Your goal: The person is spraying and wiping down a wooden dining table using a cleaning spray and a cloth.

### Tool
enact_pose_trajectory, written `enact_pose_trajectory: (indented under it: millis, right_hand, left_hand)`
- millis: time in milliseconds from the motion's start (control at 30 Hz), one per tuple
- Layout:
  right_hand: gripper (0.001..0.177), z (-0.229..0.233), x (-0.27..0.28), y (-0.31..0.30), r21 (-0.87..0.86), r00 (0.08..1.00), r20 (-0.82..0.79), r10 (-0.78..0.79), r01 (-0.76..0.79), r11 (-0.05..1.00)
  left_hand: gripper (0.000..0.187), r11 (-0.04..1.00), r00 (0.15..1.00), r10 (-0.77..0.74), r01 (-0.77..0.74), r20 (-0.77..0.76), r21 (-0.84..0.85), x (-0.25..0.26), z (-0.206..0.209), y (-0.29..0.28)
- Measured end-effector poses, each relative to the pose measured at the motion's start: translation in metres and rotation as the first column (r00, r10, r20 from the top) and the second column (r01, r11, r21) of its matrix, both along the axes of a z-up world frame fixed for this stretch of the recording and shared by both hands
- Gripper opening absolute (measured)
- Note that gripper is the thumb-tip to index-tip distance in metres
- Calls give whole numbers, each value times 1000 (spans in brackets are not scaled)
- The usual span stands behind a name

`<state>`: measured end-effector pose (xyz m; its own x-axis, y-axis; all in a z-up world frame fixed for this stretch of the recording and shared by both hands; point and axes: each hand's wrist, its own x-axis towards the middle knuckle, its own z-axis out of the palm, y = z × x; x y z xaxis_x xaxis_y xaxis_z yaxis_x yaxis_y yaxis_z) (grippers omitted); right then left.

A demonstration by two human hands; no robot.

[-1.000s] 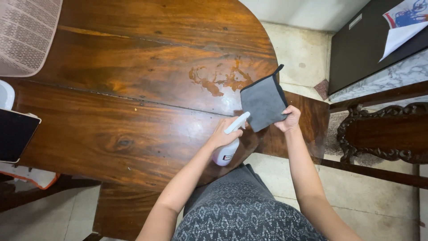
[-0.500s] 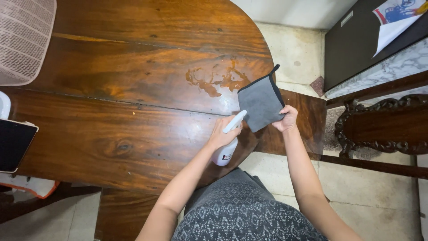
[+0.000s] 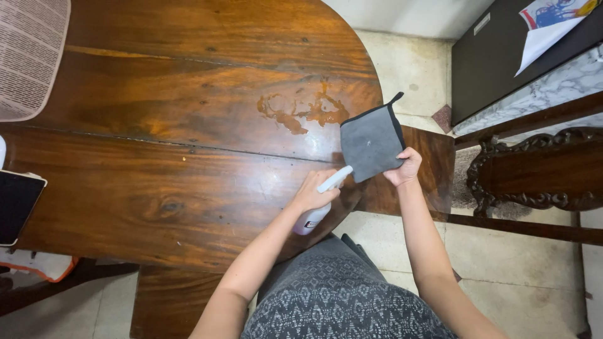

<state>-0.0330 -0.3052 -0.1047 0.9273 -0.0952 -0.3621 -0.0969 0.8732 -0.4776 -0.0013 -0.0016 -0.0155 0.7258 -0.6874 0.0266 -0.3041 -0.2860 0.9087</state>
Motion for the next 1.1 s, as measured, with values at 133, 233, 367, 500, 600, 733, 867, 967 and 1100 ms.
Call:
enact_pose_trajectory:
  millis: [133, 233, 367, 500, 600, 733, 867, 967, 1100]
  right_hand:
    - [64, -4, -8, -1, 14, 1000, -4, -24, 24, 1000]
    - [64, -13, -14, -1, 28, 1000, 24, 6, -7, 1000]
    - [63, -20, -23, -4, 10, 999, -34, -13, 14, 1000]
    - [64, -12, -28, -14, -25, 996, -14, -93, 93, 995]
    - [66, 3, -23, -21, -20, 978, 55, -202, 203, 979]
    - [69, 58, 5, 4, 40, 970, 132, -204, 201, 979]
    - [66, 99, 39, 54, 135, 967, 234, -99, 68, 988]
    - [67, 136, 59, 113, 152, 972, 224, 65, -100, 983]
    - [67, 150, 63, 201, 69, 906, 193, 376, -395, 916]
  left_hand:
    - [21, 998, 996, 59, -62, -69, -33, -1, 11, -4]
    - [28, 996, 997, -53, 49, -52, -78, -2, 17, -12]
    - [24, 999, 998, -26, 28, 53, -39, -4, -22, -22]
    - [47, 964, 965, 73, -3, 251, -267, -9, -43, -14]
    - [35, 931, 930, 330, -293, 161, -217, -22, -74, -16]
    - [66, 894, 904, 412, -377, 114, -241, -20, -77, -15]
    - [104, 968, 940, 249, -242, 232, -59, -11, -57, 10]
    - [123, 988, 987, 152, -150, -50, 43, -3, -71, 59]
    - [68, 443, 509, -395, -623, -765, -644, -3, -133, 140]
